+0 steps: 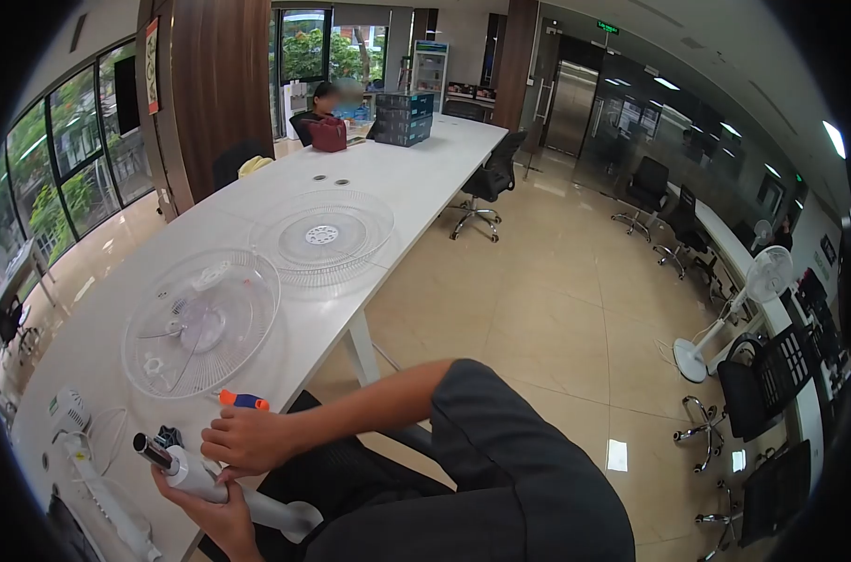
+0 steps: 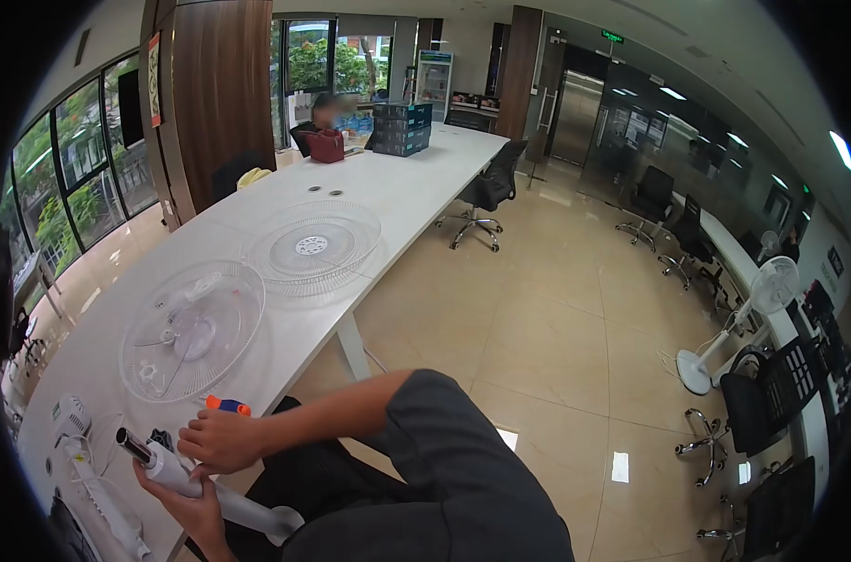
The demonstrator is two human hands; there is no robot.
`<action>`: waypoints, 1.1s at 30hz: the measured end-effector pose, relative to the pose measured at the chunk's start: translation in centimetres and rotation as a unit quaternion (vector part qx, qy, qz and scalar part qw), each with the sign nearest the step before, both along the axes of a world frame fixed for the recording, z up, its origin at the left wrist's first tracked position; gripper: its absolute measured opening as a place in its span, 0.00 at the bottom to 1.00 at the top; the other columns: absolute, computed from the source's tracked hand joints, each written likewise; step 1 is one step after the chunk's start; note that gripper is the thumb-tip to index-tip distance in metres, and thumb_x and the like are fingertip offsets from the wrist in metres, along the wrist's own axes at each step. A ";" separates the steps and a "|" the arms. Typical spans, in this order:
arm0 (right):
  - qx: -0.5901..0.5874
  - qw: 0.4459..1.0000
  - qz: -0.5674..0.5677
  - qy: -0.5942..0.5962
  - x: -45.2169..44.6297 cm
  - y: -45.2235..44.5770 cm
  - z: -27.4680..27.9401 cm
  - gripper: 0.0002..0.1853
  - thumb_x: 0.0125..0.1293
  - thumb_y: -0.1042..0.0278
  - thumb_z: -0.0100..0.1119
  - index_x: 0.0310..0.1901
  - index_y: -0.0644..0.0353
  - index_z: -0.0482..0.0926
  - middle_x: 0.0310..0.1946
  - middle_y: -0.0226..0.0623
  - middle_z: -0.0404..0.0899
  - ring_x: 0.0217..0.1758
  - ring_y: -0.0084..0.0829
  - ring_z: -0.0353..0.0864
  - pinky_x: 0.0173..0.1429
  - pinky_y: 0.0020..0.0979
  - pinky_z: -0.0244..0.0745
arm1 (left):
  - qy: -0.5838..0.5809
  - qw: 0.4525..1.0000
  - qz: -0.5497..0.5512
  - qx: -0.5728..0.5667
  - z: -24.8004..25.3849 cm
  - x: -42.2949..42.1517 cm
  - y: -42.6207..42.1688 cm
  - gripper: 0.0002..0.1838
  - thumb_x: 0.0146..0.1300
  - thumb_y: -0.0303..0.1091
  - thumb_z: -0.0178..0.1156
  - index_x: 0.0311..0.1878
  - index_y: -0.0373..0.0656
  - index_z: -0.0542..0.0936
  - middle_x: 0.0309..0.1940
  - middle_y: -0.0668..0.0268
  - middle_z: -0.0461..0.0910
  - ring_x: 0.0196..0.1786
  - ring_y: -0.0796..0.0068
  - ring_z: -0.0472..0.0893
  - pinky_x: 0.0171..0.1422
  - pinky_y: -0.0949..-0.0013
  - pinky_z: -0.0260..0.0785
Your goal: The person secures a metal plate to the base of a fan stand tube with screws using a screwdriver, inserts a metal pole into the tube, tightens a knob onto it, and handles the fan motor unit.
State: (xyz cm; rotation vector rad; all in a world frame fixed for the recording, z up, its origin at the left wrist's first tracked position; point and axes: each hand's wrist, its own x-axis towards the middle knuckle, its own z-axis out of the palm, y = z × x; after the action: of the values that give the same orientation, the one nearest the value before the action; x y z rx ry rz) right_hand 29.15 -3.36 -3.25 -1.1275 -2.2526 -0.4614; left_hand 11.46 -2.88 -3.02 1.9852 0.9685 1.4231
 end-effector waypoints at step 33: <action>-0.415 0.797 -0.018 0.439 -2.7 -3.3 1.7 0.28 0.77 0.42 0.42 0.33 0.61 0.75 0.19 0.34 0.70 0.20 0.36 0.70 0.31 0.34 0.68 | -0.075 0.987 -0.079 -0.122 -1.4 -1.2 -0.1 0.23 0.41 0.25 0.73 0.42 0.33 0.76 0.35 0.61 0.80 0.37 0.70 0.81 0.47 0.64 0.74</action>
State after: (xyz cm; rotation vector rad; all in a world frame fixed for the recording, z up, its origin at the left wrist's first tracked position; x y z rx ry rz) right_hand 26.41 -6.65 -1.56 -1.3682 -1.5289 0.9836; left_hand 10.25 -2.96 -4.39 1.7112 0.8531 1.2797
